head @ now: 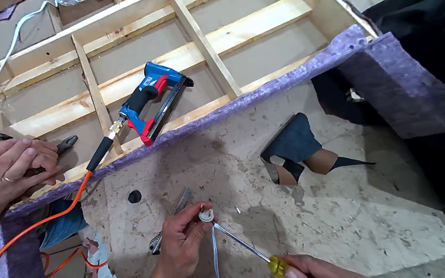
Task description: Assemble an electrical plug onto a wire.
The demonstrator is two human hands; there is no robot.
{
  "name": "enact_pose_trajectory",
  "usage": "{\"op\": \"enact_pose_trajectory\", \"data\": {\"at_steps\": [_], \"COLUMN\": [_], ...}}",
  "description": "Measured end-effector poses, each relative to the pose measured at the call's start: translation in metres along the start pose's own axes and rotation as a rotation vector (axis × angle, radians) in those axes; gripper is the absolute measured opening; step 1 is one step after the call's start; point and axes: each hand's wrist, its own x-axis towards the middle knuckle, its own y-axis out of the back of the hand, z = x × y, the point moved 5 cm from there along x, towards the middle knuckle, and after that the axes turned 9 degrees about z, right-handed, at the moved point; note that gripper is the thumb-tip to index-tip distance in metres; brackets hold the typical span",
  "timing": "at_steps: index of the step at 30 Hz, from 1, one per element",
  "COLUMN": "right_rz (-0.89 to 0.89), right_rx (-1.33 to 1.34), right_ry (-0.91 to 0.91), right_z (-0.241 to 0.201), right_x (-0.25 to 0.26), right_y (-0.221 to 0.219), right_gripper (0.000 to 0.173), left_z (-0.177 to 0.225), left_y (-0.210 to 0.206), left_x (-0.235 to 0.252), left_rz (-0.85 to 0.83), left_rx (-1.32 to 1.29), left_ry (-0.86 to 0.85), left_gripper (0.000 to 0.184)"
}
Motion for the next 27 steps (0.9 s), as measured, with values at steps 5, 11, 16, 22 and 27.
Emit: {"op": "enact_pose_trajectory", "data": {"at_steps": [5, 11, 16, 22, 27], "right_rz": [0.138, -0.045, -0.111, -0.048, -0.026], "right_rx": [-0.478, -0.593, -0.568, -0.701, -0.68], "right_ry": [0.308, 0.238, 0.39, 0.497, 0.672], "right_z": [-0.02, -0.029, -0.031, -0.026, -0.032], "right_x": [0.0, 0.021, 0.037, 0.049, 0.06], "right_y": [0.0, 0.004, 0.002, -0.007, -0.001], "right_gripper": [0.032, 0.046, 0.029, 0.045, 0.027], "left_z": [0.001, -0.008, -0.013, -0.015, -0.013], "left_y": [0.0, 0.003, 0.008, 0.012, 0.017], "left_x": [-0.001, 0.001, 0.001, 0.002, 0.002], "left_rz": [0.073, 0.072, 0.103, 0.103, 0.131], "left_rx": [0.047, 0.062, 0.064, 0.042, 0.049], "left_ry": [0.009, 0.044, 0.092, 0.118, 0.128], "left_gripper": [0.035, 0.036, 0.033, 0.035, 0.033]}}
